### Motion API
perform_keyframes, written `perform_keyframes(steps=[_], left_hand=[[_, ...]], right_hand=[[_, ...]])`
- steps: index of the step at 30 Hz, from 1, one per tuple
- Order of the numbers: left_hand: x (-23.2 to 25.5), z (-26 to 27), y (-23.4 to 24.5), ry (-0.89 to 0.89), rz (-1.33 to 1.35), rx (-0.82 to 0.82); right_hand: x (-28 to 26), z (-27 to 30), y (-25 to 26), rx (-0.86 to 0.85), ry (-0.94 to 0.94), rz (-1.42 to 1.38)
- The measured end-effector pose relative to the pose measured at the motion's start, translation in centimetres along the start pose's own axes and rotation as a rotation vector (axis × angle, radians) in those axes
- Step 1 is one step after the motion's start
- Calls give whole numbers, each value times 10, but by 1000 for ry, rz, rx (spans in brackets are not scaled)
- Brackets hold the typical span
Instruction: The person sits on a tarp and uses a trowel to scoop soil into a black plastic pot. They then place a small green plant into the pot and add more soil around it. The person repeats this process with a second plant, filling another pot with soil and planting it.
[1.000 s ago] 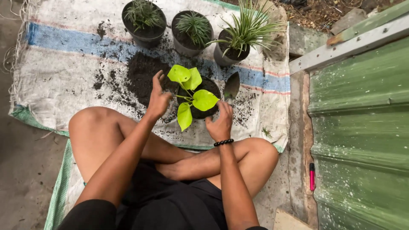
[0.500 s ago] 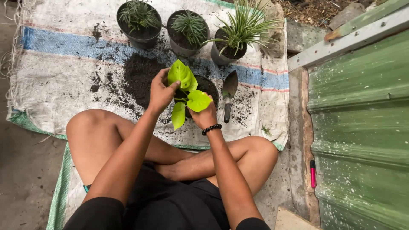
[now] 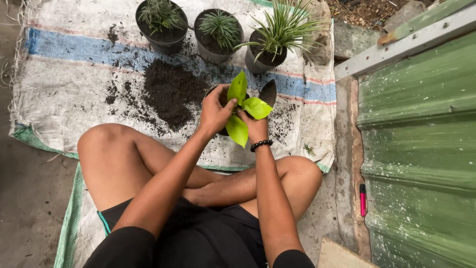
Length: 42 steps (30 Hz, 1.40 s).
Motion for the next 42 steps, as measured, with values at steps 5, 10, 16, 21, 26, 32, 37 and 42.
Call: perform_keyframes(steps=[5, 10, 16, 21, 26, 32, 37, 42], left_hand=[[-8, 0, -1, -48, -52, 25], [-22, 0, -2, -63, -100, 29], [-25, -1, -6, -31, -7, -1], [-35, -4, -8, -15, 84, 51], [-28, -1, -17, -14, 97, 122], [-21, 4, -17, 1, 127, 168], [-22, 2, -11, -2, 159, 56], [-10, 2, 0, 28, 232, -309]], right_hand=[[-33, 15, 10, 2, -75, 11], [-20, 15, 25, -59, -52, -101], [-7, 21, 37, -242, -395, -262], [-9, 29, 31, -256, -299, -925], [7, 48, 0, -188, 112, -373], [8, 35, -14, -36, 109, -10], [7, 13, -5, 39, 28, 46], [5, -2, 5, 5, 53, -141]])
Point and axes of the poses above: each hand's wrist, its own z-axis away from the middle knuckle, its own y-axis out of the back of the hand, x = y × z, the point moved 3 cm from there along -z, towards the middle knuckle, and after that the axes turned 3 degrees about -z, right-handed, at the moved point
